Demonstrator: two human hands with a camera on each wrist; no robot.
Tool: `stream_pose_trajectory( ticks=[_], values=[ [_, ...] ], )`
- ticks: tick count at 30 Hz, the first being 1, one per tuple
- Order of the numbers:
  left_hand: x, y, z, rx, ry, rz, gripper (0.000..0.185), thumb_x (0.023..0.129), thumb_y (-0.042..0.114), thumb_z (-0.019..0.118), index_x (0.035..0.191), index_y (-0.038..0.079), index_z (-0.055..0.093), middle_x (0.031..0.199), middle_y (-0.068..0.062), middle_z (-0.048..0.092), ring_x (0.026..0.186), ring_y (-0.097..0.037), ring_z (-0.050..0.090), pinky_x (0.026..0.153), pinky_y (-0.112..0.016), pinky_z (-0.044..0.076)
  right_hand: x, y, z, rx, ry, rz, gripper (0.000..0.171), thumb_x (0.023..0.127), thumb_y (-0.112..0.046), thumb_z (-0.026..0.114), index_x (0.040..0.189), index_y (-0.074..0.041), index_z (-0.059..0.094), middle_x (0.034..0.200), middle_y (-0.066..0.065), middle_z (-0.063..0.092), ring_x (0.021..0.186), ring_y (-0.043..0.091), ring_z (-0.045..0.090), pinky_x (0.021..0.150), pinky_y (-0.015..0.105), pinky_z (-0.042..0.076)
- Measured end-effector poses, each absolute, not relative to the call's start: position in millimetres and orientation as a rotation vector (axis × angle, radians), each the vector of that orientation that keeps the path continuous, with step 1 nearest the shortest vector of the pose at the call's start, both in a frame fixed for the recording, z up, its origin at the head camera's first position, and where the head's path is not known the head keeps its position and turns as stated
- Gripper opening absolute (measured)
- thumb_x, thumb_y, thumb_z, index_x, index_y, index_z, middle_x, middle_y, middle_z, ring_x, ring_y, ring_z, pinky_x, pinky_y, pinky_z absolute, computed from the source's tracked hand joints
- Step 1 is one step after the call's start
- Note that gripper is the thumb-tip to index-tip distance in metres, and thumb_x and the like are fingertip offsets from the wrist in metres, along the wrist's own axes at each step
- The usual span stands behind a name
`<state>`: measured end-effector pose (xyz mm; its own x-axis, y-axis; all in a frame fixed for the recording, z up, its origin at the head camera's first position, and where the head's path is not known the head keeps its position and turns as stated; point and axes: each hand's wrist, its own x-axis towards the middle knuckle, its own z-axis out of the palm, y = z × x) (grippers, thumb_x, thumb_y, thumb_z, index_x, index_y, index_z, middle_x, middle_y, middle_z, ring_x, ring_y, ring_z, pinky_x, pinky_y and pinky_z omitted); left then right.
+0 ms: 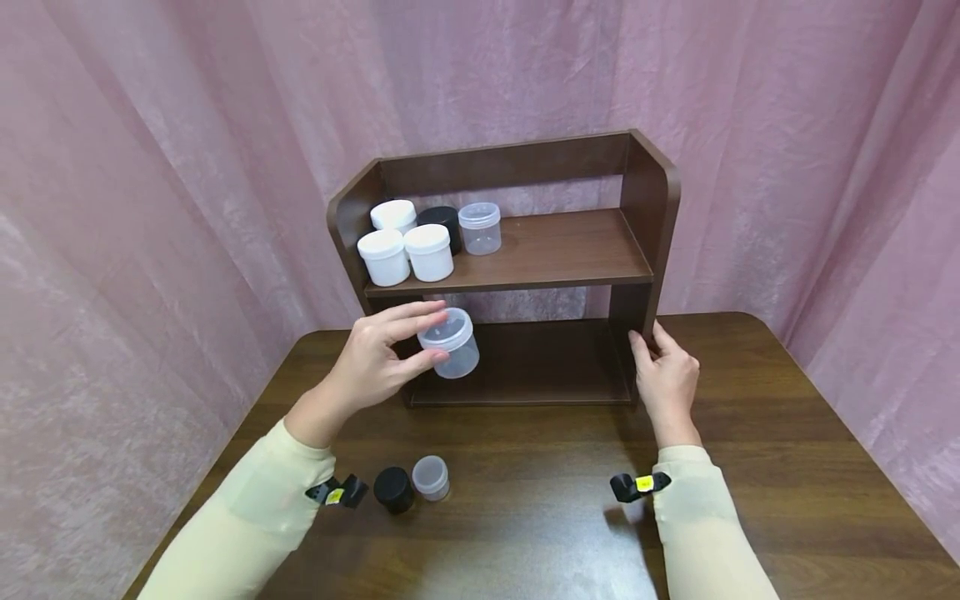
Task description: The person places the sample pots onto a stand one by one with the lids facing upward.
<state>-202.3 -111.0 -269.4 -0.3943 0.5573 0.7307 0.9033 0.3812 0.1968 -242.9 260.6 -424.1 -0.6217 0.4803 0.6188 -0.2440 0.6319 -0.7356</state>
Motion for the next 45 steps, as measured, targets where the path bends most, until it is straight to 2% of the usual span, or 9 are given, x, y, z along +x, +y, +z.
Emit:
stream_pose_trajectory(
  ticks=[12, 18, 21, 25, 32, 36, 41, 45],
  values=[
    [-225, -90, -235, -1.203, -2.084, -0.742, 0.046, 0.079, 0.022, 0.080, 0.120, 0.004, 0.067, 0.123, -0.012, 0.064, 0.108, -0.019, 0.063, 0.070, -0.027, 0.050, -242, 260, -425, -0.185, -1.978, 1.060, 0.024, 0.090, -0.030, 0.067, 0.103, -0.011, 0.073, 0.090, 0.013, 0.073, 0.086, 0.031, 0.070, 0.065, 0.025, 0.039],
    [-237, -80, -219, -1.197, -2.094, -0.672, 0.046, 0.081, 0.026, 0.078, 0.121, 0.005, 0.067, 0.124, -0.013, 0.064, 0.109, -0.021, 0.063, 0.074, -0.027, 0.051, -242, 260, -424, -0.173, -1.973, 1.051, 0.023, 0.090, -0.029, 0.067, 0.103, -0.011, 0.074, 0.089, 0.013, 0.073, 0.084, 0.032, 0.070, 0.064, 0.022, 0.038],
    [-243, -76, -211, -1.196, -2.108, -0.636, 0.046, 0.082, 0.027, 0.077, 0.121, 0.005, 0.067, 0.124, -0.013, 0.063, 0.113, -0.023, 0.060, 0.085, -0.028, 0.049, -242, 261, -424, -0.179, -1.976, 1.047, 0.023, 0.090, -0.029, 0.067, 0.103, -0.011, 0.074, 0.088, 0.013, 0.073, 0.083, 0.031, 0.069, 0.064, 0.022, 0.039],
    [-252, -72, -202, -1.187, -2.157, -0.587, 0.047, 0.083, 0.029, 0.075, 0.123, 0.006, 0.065, 0.127, -0.012, 0.061, 0.122, -0.023, 0.054, 0.101, -0.031, 0.040, -243, 260, -425, -0.192, -1.978, 1.044, 0.023, 0.090, -0.030, 0.067, 0.103, -0.012, 0.074, 0.088, 0.012, 0.073, 0.084, 0.031, 0.069, 0.065, 0.024, 0.039],
    [-262, -69, -196, -1.183, -2.277, -0.517, 0.048, 0.089, 0.033, 0.068, 0.130, 0.009, 0.061, 0.136, -0.009, 0.055, 0.124, -0.020, 0.053, 0.088, -0.028, 0.045, -243, 260, -425, -0.198, -1.984, 1.053, 0.026, 0.090, -0.032, 0.067, 0.105, -0.012, 0.074, 0.089, 0.012, 0.073, 0.086, 0.030, 0.069, 0.066, 0.027, 0.040],
    [-267, -67, -193, -1.178, -2.311, -0.471, 0.049, 0.090, 0.034, 0.067, 0.132, 0.009, 0.059, 0.139, -0.009, 0.053, 0.127, -0.021, 0.051, 0.096, -0.031, 0.043, -241, 260, -424, -0.195, -1.989, 1.057, 0.027, 0.091, -0.032, 0.066, 0.106, -0.012, 0.073, 0.090, 0.013, 0.073, 0.085, 0.029, 0.069, 0.066, 0.027, 0.040],
    [-274, -65, -193, -1.159, -2.345, -0.413, 0.049, 0.091, 0.035, 0.065, 0.132, 0.009, 0.059, 0.140, -0.008, 0.052, 0.126, -0.022, 0.051, 0.095, -0.033, 0.042, -240, 261, -425, -0.188, -1.983, 1.043, 0.025, 0.090, -0.031, 0.067, 0.104, -0.011, 0.073, 0.089, 0.013, 0.073, 0.083, 0.030, 0.069, 0.065, 0.027, 0.040],
    [-276, -64, -193, -1.143, -2.372, -0.341, 0.050, 0.091, 0.036, 0.065, 0.132, 0.010, 0.059, 0.139, -0.008, 0.053, 0.127, -0.024, 0.050, 0.101, -0.036, 0.039, -240, 261, -426, -0.183, -1.984, 1.037, 0.025, 0.090, -0.029, 0.067, 0.105, -0.010, 0.073, 0.088, 0.013, 0.073, 0.083, 0.031, 0.069, 0.065, 0.029, 0.040]
  ],
)
